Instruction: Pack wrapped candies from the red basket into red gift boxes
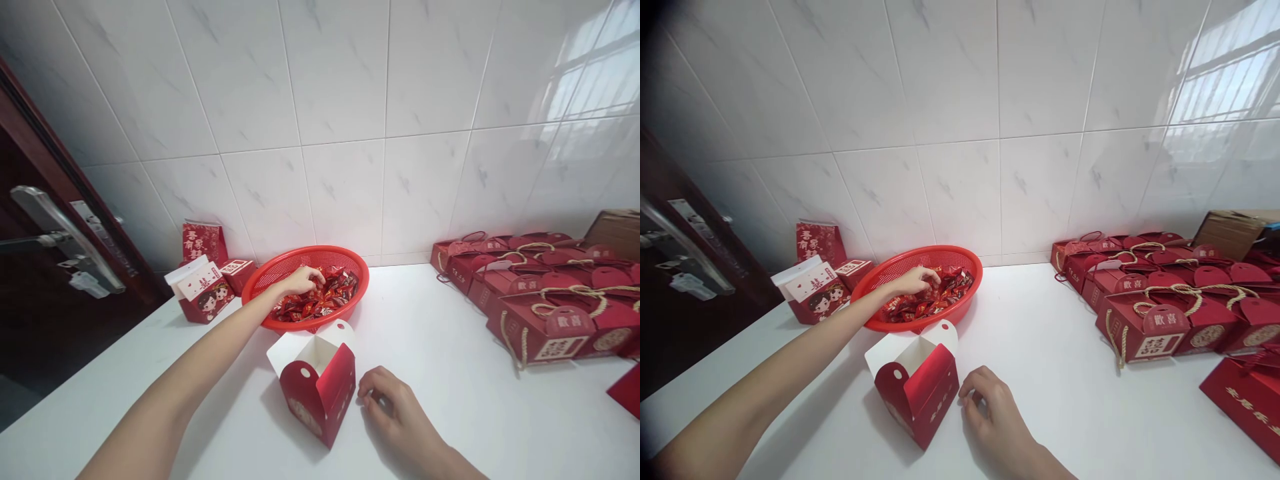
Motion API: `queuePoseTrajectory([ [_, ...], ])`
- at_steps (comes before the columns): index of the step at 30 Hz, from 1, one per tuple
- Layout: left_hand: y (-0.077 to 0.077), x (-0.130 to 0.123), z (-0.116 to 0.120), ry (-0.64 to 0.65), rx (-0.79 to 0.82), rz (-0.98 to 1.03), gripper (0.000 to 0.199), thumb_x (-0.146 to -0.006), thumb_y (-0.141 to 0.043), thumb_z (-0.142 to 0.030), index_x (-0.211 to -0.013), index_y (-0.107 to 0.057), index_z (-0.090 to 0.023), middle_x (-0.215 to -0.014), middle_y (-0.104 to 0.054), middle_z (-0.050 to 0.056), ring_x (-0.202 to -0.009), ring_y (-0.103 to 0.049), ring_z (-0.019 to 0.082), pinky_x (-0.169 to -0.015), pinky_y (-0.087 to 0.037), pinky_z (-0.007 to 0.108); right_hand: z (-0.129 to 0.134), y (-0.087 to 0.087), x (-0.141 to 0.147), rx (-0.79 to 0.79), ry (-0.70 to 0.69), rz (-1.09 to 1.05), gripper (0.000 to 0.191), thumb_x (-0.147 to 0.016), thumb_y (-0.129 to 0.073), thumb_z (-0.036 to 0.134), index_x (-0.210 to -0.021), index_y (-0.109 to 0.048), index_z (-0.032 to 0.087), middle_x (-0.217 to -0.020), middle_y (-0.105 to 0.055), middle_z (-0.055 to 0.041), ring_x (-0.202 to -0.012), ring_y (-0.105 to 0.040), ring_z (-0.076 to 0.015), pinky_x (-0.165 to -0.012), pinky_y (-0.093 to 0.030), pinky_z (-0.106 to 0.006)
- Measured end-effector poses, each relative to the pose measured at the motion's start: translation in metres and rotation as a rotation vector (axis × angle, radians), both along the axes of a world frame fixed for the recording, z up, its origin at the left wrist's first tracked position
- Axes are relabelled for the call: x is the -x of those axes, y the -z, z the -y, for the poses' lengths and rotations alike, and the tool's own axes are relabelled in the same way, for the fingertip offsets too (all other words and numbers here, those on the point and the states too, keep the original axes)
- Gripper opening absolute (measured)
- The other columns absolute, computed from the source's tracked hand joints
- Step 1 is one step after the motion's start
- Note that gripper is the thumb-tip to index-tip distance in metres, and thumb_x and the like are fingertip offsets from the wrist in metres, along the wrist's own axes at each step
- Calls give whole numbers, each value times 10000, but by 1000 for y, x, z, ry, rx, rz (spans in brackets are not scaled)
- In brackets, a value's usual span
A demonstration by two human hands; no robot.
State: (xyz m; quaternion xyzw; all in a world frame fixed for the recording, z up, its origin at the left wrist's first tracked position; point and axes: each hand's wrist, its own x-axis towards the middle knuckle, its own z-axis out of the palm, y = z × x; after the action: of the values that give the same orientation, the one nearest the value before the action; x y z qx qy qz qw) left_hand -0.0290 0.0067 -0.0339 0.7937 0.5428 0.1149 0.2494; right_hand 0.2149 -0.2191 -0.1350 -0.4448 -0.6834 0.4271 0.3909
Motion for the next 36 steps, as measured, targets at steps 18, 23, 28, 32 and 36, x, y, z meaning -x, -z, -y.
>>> queuePoseTrajectory([
  [18, 7, -39, 5, -18, -26, -86, 321, -934, -598, -392, -1172, -638, -180, -1182, -651, 60, -1018, -637, 247, -865, -545, 397, -6, 3, 0, -47, -33, -9, 173, -767, -453, 71, -740, -571, 195, -885, -614, -43, -772, -577, -157, -718, -441, -276],
  [23, 10, -8, 32, -55, 106, 190, 270, -790, -701, -373, -1039, -695, -270, -915, -722, -2, -869, -627, 218, -710, -471, 272, -7, 4, 0, -51, -38, -13, 173, -770, -456, 68, -734, -568, 195, -886, -613, -41, -772, -577, -154, -717, -440, -273],
  [28, 22, 13, 77, -149, 103, 465, 307, -754, -679, -414, -1004, -689, -236, -898, -723, -4, -890, -605, 207, -744, -432, 242, -5, 3, 0, -35, -28, -6, 189, -769, -443, 56, -737, -568, 194, -890, -609, -37, -770, -576, -148, -704, -438, -268],
  [32, 27, 28, 111, -173, 81, 495, 296, -759, -658, -399, -997, -691, -226, -944, -731, 12, -977, -589, 219, -794, -424, 241, -4, 1, 0, -39, -28, -3, 192, -767, -445, 51, -743, -572, 193, -888, -604, -36, -769, -571, -147, -711, -439, -270],
  [36, 30, 39, 129, -189, 80, 496, 256, -727, -659, -380, -931, -711, -235, -862, -735, 7, -964, -593, 226, -799, -432, 252, -3, -1, 0, -18, -23, -6, 195, -782, -440, 58, -735, -570, 195, -905, -608, -36, -770, -571, -145, -708, -438, -270],
])
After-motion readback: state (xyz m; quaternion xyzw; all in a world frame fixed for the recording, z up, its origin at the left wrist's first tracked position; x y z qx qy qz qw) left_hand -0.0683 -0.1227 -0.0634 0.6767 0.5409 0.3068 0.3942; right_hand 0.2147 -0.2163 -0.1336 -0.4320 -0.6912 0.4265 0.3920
